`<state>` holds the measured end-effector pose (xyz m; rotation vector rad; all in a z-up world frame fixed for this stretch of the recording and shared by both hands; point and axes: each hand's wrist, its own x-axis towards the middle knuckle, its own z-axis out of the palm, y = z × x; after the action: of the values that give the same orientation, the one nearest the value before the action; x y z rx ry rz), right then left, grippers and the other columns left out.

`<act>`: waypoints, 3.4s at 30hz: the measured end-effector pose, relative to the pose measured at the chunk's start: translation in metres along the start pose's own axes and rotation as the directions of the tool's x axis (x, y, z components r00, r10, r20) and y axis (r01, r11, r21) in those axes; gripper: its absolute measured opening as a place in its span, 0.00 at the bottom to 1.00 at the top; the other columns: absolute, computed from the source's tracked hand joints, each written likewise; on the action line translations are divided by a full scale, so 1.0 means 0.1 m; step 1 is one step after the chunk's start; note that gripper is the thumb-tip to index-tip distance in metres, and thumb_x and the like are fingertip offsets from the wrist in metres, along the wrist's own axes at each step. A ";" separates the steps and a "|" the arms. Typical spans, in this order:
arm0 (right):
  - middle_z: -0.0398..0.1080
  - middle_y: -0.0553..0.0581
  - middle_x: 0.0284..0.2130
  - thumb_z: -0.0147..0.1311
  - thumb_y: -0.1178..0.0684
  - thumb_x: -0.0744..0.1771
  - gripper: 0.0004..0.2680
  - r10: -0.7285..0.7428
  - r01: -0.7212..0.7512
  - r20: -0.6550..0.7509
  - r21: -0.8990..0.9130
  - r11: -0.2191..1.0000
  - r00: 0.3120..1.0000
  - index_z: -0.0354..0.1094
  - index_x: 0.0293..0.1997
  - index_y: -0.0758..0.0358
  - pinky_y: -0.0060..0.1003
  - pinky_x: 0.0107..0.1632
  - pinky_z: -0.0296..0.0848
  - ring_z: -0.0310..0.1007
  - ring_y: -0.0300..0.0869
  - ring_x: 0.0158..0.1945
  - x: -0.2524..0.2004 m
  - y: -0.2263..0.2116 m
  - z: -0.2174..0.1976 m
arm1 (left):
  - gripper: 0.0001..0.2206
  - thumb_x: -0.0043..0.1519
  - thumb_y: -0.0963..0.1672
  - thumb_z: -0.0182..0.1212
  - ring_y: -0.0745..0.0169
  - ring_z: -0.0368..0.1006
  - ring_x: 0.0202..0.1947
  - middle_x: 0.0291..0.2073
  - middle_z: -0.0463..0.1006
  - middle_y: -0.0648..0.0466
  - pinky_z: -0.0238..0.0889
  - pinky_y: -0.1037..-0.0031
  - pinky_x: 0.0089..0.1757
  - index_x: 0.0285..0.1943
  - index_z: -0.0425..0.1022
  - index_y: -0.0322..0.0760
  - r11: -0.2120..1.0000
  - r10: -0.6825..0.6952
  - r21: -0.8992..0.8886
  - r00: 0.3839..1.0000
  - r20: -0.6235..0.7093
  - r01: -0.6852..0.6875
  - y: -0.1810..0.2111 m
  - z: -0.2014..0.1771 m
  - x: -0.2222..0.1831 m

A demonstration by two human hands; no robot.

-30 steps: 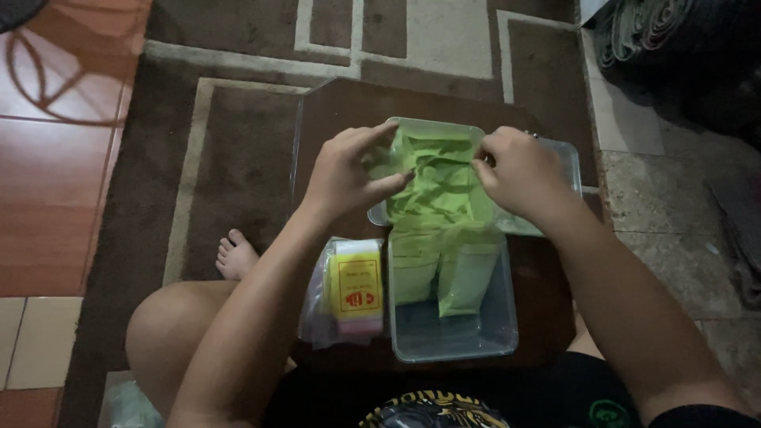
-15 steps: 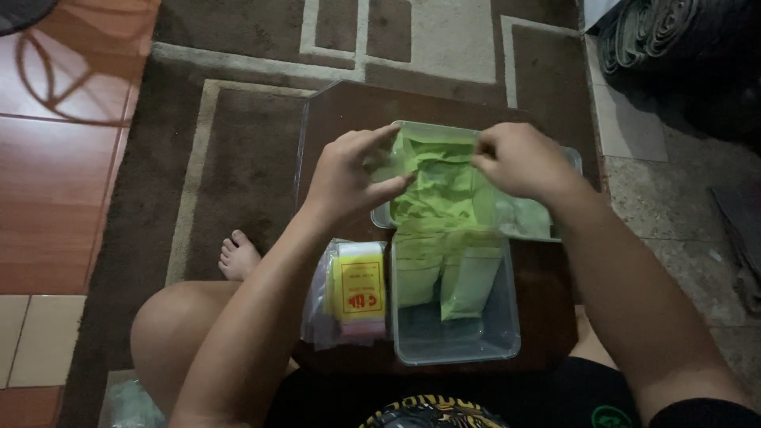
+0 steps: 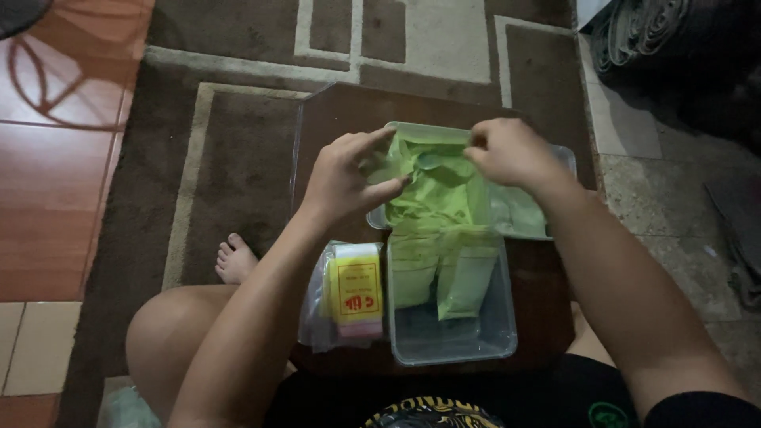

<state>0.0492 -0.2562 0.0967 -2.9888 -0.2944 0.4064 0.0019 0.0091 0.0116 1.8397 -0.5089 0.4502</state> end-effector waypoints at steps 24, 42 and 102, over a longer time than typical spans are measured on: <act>0.77 0.78 0.41 0.62 0.51 0.65 0.15 0.047 -0.031 -0.114 0.136 0.990 0.992 0.76 0.51 0.75 0.63 0.51 0.72 0.76 0.73 0.48 -0.93 0.03 -0.41 | 0.28 0.45 0.45 0.77 0.48 0.78 0.41 0.37 0.83 0.50 0.73 0.63 0.43 0.57 0.79 0.38 0.997 -0.006 -0.080 1.000 -0.011 0.005 0.17 -0.05 0.02; 0.42 0.51 0.78 0.41 0.36 0.69 0.27 0.886 -0.812 0.291 0.565 0.146 0.362 0.47 0.80 0.45 0.56 0.76 0.43 0.40 0.52 0.79 -4.48 2.92 1.88 | 0.28 0.52 0.45 0.79 0.59 0.79 0.54 0.53 0.82 0.44 0.76 0.73 0.53 0.61 0.76 0.34 0.981 -0.089 -0.169 0.995 0.055 0.097 0.29 -0.20 -0.02; 0.78 0.62 0.35 0.67 0.60 0.64 0.06 -0.038 0.452 -0.497 0.752 0.479 0.867 0.77 0.40 0.70 0.46 0.47 0.78 0.80 0.47 0.39 -2.04 -0.38 0.61 | 0.25 0.56 0.35 0.71 0.57 0.83 0.36 0.31 0.86 0.46 0.76 0.63 0.42 0.65 0.74 0.35 0.863 -0.318 -0.429 0.947 -0.048 0.268 1.58 0.32 -1.01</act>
<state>-0.1670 -0.2561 0.0944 -1.8978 -0.3484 -0.1361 -0.1672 -0.0545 0.0715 1.4319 -0.2124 0.2161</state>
